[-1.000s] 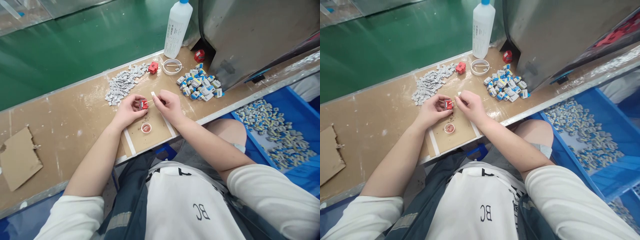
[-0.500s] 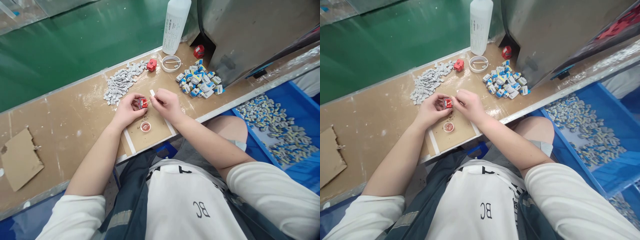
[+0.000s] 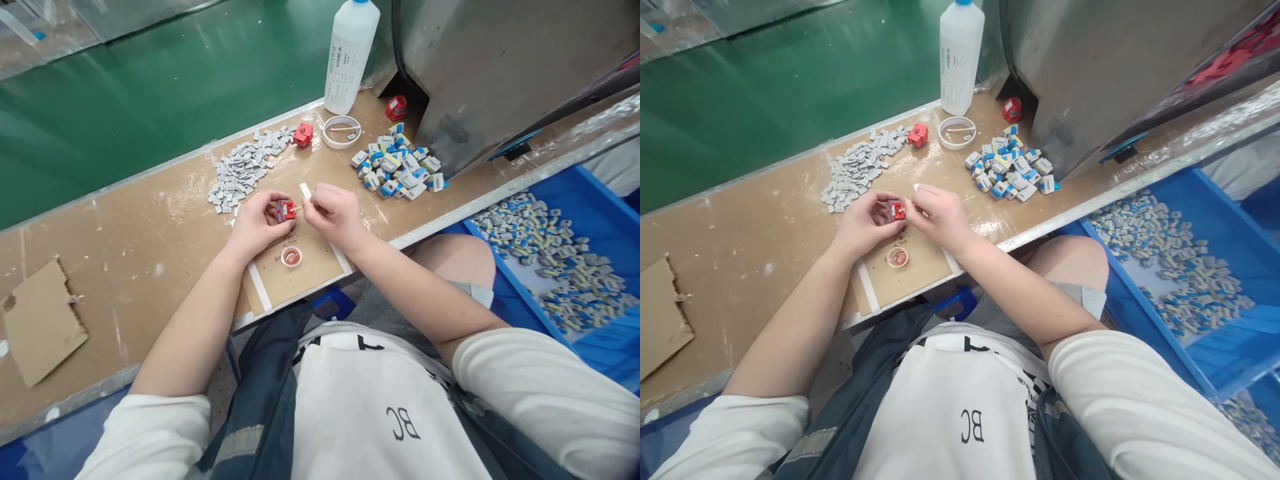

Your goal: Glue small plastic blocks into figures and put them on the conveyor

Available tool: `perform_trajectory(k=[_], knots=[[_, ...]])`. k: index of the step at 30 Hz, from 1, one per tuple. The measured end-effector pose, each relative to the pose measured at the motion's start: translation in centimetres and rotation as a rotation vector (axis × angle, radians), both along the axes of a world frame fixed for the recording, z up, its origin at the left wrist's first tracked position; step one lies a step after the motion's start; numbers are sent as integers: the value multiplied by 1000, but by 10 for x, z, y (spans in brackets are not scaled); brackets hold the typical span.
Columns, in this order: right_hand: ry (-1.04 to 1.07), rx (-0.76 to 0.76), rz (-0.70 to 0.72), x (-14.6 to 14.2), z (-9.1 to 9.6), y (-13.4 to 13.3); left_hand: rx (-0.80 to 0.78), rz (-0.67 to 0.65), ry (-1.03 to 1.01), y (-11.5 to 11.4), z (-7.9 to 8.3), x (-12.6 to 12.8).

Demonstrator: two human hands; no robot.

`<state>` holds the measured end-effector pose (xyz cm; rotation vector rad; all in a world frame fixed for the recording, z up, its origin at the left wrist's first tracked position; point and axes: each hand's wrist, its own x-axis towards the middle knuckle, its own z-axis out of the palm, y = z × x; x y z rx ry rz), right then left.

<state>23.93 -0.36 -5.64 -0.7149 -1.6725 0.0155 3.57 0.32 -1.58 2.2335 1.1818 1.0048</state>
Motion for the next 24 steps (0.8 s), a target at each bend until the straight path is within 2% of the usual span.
perform_trajectory(k=[4,6,9,12,14,18,24], knots=[[141,-35,41,4,3,-6,-83,-14,-72,2,-1,-2],[189,-70,105,7,4,-8,-141,-30,-119,3,-1,-3],[69,-46,331,10,3,-10,-179,-58,-166,5,-2,-4],[-140,72,507,10,0,-10,-147,-90,-172,7,-4,-6],[-230,113,524,8,-2,-9,-143,-106,-174,7,-5,-7],[-376,78,481,6,-4,-10,-160,-100,-168,7,-5,-9],[-367,110,469,5,-4,-11,-174,-105,-172,5,-3,-8]])
